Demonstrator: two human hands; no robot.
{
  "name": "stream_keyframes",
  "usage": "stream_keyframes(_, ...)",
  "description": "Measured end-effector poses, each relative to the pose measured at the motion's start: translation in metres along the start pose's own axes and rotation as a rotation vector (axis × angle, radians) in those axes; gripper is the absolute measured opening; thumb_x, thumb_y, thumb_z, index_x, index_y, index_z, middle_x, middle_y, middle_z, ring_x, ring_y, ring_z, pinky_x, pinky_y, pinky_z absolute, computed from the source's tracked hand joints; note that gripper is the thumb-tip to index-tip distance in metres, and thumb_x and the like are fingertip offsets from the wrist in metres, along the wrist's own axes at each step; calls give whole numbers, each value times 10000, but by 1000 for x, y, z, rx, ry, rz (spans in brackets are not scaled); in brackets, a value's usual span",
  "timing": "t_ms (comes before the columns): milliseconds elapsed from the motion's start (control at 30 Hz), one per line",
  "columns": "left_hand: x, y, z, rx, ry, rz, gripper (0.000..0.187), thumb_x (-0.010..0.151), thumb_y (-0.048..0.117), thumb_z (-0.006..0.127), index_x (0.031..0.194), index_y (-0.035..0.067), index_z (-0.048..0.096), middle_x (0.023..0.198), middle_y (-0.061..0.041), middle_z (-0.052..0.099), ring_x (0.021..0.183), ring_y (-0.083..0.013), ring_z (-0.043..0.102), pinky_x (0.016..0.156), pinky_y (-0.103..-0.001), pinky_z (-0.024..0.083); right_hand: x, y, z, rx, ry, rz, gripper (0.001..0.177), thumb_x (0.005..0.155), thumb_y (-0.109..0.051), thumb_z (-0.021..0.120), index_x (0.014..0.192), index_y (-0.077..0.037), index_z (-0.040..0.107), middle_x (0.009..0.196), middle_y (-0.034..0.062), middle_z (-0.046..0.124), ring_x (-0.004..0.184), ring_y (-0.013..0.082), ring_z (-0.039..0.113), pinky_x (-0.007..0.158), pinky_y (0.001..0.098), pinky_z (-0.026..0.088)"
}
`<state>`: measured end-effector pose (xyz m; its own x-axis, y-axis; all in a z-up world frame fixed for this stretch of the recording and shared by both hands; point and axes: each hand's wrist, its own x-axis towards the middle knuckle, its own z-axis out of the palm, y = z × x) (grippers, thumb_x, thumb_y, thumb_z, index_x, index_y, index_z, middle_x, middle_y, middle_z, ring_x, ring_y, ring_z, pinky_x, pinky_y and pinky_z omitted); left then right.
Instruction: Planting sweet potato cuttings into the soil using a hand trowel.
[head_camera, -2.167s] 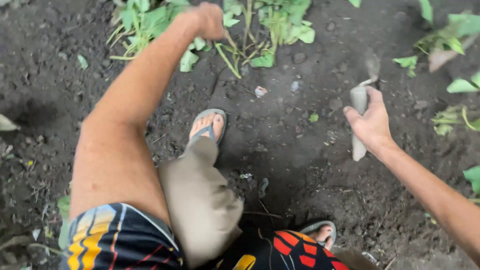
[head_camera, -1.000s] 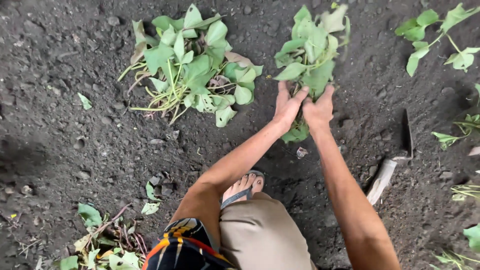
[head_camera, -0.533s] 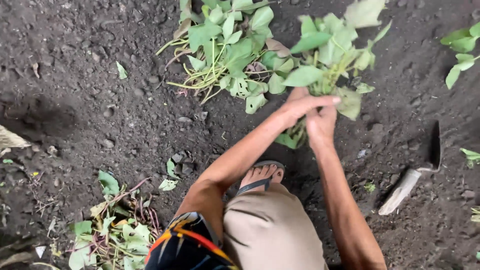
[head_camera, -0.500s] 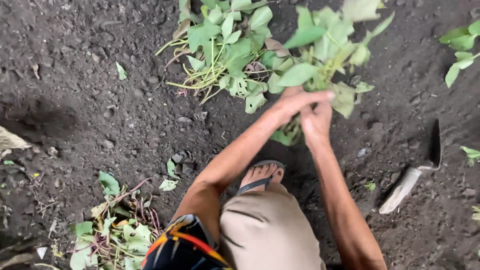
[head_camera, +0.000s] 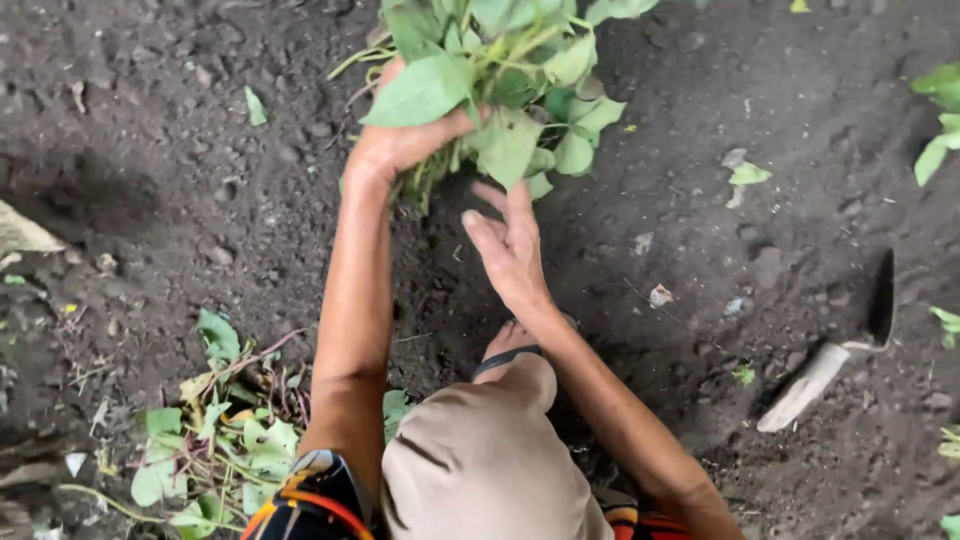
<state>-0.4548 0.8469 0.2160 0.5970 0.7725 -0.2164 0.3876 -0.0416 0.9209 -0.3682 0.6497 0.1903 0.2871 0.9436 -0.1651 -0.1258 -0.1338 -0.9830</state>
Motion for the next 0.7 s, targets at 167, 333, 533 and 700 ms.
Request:
stream_keyframes(167, 27, 3, -27, 210, -97, -258, 391, 843, 383, 840, 1092, 139, 662, 1150, -61, 719, 1122, -296, 674, 1006, -455, 556, -7, 18, 7, 9, -3, 190, 641, 1004, -359, 545, 1560, -167, 290, 1571, 179, 413, 1345, 349, 550, 1060, 532, 535)
stream_keyframes(333, 48, -14, -41, 896, -298, -288, 1326, 731, 744, 745, 1659, 88, 62, 1677, -199, -102, 1548, -428, -91, 1183, -735, -2, 5, 48, 15, 270, 119, 675, 743, 924, -290, 597, 1584, -131, 294, 1584, 149, 436, 1370, 307, 544, 1036, 465, 558)
stream_keyframes(533, 69, -95, -53, 579, -241, -272, 1177, 852, 633, 756, 1636, 140, 30, 1682, -101, -93, 1561, -328, -115, 1286, -665, -38, 29, 54, 9, 402, 173, 605, 911, 842, -406, 673, 1614, -162, 253, 1644, 104, 373, 1479, 340, 431, 1096, 516, 475)
stream_keyframes(700, 40, -56, -15, 573, -211, -175, 1248, 753, 747, 699, 1626, 39, 158, 1681, -221, 165, 1573, -339, 149, 1226, -653, 45, 50, 78, 12, 537, 236, 568, 1019, 817, -408, 763, 1629, -128, 215, 1614, 157, 385, 1477, 378, 379, 1110, 591, 388)
